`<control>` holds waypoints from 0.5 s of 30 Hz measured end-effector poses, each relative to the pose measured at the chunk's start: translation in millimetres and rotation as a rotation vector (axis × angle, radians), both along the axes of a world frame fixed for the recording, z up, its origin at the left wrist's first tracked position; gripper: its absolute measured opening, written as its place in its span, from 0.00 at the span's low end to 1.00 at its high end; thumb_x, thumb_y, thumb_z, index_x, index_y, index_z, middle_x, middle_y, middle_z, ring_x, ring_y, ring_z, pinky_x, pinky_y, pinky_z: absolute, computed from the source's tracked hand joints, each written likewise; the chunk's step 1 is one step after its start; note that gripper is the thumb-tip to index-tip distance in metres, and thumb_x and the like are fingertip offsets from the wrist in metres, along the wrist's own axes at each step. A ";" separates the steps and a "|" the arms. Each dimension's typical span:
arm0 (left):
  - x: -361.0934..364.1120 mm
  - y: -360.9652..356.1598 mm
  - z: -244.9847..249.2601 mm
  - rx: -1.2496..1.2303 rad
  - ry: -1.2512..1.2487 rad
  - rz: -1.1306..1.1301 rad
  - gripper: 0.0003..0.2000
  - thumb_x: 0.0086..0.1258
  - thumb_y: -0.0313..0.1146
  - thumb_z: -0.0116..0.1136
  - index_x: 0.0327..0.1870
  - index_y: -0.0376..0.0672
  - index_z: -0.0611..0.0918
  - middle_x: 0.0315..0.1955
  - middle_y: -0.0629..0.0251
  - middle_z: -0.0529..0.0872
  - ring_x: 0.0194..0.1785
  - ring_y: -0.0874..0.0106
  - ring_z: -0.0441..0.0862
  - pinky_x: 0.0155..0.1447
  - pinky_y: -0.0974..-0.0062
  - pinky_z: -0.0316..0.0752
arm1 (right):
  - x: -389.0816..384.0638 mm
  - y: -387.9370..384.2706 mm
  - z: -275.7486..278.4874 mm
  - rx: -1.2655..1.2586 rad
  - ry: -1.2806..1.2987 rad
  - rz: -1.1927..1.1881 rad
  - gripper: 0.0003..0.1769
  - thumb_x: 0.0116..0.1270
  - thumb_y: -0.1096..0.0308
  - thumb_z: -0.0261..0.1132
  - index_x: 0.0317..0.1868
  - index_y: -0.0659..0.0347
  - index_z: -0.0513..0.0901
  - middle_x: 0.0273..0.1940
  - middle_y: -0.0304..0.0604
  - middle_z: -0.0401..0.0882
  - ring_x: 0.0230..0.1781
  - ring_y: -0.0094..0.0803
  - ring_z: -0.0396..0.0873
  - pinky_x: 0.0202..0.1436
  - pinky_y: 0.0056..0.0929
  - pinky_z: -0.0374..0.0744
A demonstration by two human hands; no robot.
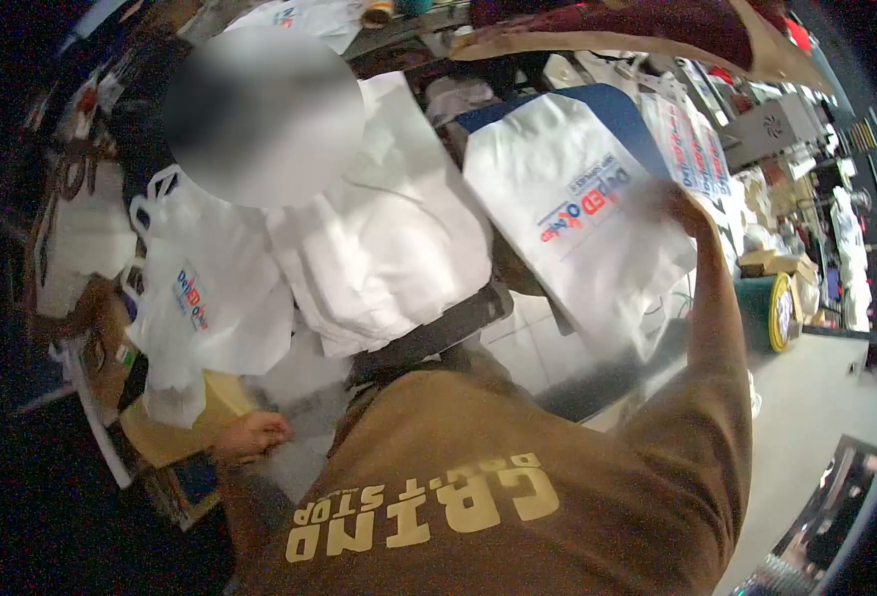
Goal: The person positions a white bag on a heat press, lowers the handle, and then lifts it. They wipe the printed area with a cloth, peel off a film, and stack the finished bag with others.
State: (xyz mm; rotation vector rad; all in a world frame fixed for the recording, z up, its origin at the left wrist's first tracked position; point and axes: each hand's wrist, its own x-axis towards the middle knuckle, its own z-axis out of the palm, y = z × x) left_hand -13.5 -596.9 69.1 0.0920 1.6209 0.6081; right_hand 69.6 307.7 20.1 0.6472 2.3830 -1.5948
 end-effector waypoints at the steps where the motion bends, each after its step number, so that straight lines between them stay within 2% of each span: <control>1: 9.5 -11.5 -29.0 -0.003 0.032 -0.137 0.10 0.69 0.31 0.60 0.47 0.38 0.84 0.30 0.62 0.84 0.32 0.73 0.81 0.37 0.71 0.77 | -8.8 -8.5 10.1 0.061 0.008 0.109 0.14 0.60 0.71 0.68 0.47 0.59 0.84 0.45 0.37 0.83 0.46 0.29 0.82 0.50 0.29 0.81; 2: 21.2 -27.1 -63.5 -0.016 0.065 -0.263 0.11 0.70 0.33 0.62 0.48 0.38 0.84 0.33 0.60 0.86 0.33 0.71 0.83 0.38 0.69 0.78 | -16.5 -21.5 19.0 0.114 0.025 0.228 0.14 0.62 0.70 0.69 0.48 0.60 0.84 0.45 0.37 0.84 0.47 0.30 0.82 0.52 0.30 0.80; 3: 34.1 -42.6 -98.7 -0.083 0.222 -0.294 0.11 0.70 0.34 0.62 0.47 0.38 0.85 0.34 0.56 0.87 0.33 0.68 0.85 0.38 0.67 0.78 | -14.0 -21.2 11.7 0.074 0.114 0.172 0.14 0.63 0.70 0.69 0.49 0.61 0.85 0.47 0.39 0.84 0.50 0.33 0.81 0.54 0.32 0.79; 4: 43.2 -60.4 -118.6 -0.160 0.375 -0.332 0.11 0.70 0.35 0.63 0.47 0.39 0.85 0.36 0.53 0.88 0.34 0.64 0.86 0.39 0.65 0.79 | -16.2 11.3 -22.8 0.309 -0.002 0.102 0.14 0.61 0.72 0.70 0.49 0.62 0.85 0.49 0.43 0.84 0.53 0.32 0.80 0.57 0.33 0.78; 5: 46.1 -67.2 -118.1 -0.094 0.682 -0.260 0.10 0.70 0.36 0.62 0.45 0.39 0.85 0.38 0.51 0.89 0.36 0.60 0.87 0.41 0.62 0.79 | -33.6 -10.6 -2.2 0.556 -0.226 0.176 0.15 0.59 0.75 0.71 0.48 0.62 0.86 0.53 0.49 0.81 0.57 0.37 0.78 0.62 0.37 0.75; 6: 42.0 -60.1 -116.1 -0.024 0.990 -0.195 0.10 0.71 0.36 0.62 0.43 0.39 0.86 0.40 0.50 0.89 0.39 0.57 0.88 0.43 0.60 0.80 | -34.4 -30.7 15.1 0.817 -0.073 0.256 0.16 0.59 0.77 0.71 0.49 0.60 0.86 0.56 0.51 0.80 0.62 0.44 0.77 0.67 0.40 0.72; 7: 19.5 -39.0 -93.1 -0.129 0.796 0.038 0.10 0.69 0.36 0.63 0.42 0.39 0.86 0.42 0.50 0.89 0.42 0.56 0.88 0.46 0.60 0.80 | -38.9 -33.0 12.3 0.932 0.122 0.273 0.18 0.56 0.76 0.74 0.48 0.58 0.85 0.59 0.51 0.79 0.67 0.52 0.73 0.69 0.46 0.72; 8: -11.4 -13.0 -61.0 -0.216 0.597 0.265 0.09 0.68 0.36 0.65 0.41 0.40 0.87 0.43 0.51 0.89 0.45 0.55 0.88 0.49 0.59 0.80 | -47.6 -54.6 21.0 1.011 0.180 0.256 0.17 0.57 0.76 0.73 0.49 0.58 0.85 0.60 0.52 0.79 0.68 0.52 0.73 0.70 0.46 0.72; 9: -30.3 6.0 -35.9 -0.218 0.783 0.295 0.10 0.66 0.35 0.67 0.42 0.39 0.86 0.44 0.52 0.89 0.47 0.56 0.87 0.50 0.59 0.80 | -59.8 -89.0 35.4 1.090 0.237 0.231 0.17 0.58 0.75 0.73 0.49 0.58 0.84 0.61 0.52 0.79 0.68 0.52 0.73 0.70 0.46 0.72; 10: -48.6 20.0 -22.1 -0.219 0.969 0.317 0.11 0.63 0.34 0.69 0.43 0.39 0.86 0.45 0.53 0.89 0.50 0.57 0.87 0.51 0.59 0.79 | -72.9 -113.6 38.1 1.004 0.332 0.259 0.17 0.59 0.75 0.73 0.50 0.58 0.84 0.62 0.52 0.78 0.68 0.52 0.73 0.71 0.45 0.72; 12: -90.4 32.3 -39.5 -0.142 1.458 0.254 0.12 0.60 0.33 0.71 0.42 0.38 0.86 0.41 0.53 0.89 0.48 0.57 0.87 0.51 0.60 0.80 | -99.6 -175.0 48.9 0.797 0.437 0.308 0.18 0.63 0.73 0.72 0.54 0.58 0.84 0.63 0.51 0.79 0.68 0.47 0.75 0.70 0.42 0.73; 14: -130.6 41.5 -84.8 -0.011 1.961 0.096 0.11 0.59 0.30 0.70 0.40 0.38 0.86 0.38 0.53 0.88 0.48 0.55 0.87 0.52 0.59 0.81 | -119.6 -261.2 63.2 0.337 0.290 0.229 0.14 0.72 0.71 0.68 0.57 0.63 0.83 0.61 0.45 0.82 0.60 0.36 0.83 0.57 0.35 0.84; 15: -136.1 39.2 -102.0 -0.008 1.969 0.098 0.11 0.59 0.30 0.70 0.40 0.38 0.86 0.38 0.53 0.88 0.48 0.55 0.87 0.52 0.59 0.81 | -126.1 -291.4 56.5 0.392 0.296 0.283 0.14 0.73 0.71 0.67 0.56 0.63 0.83 0.56 0.43 0.85 0.53 0.33 0.86 0.54 0.31 0.85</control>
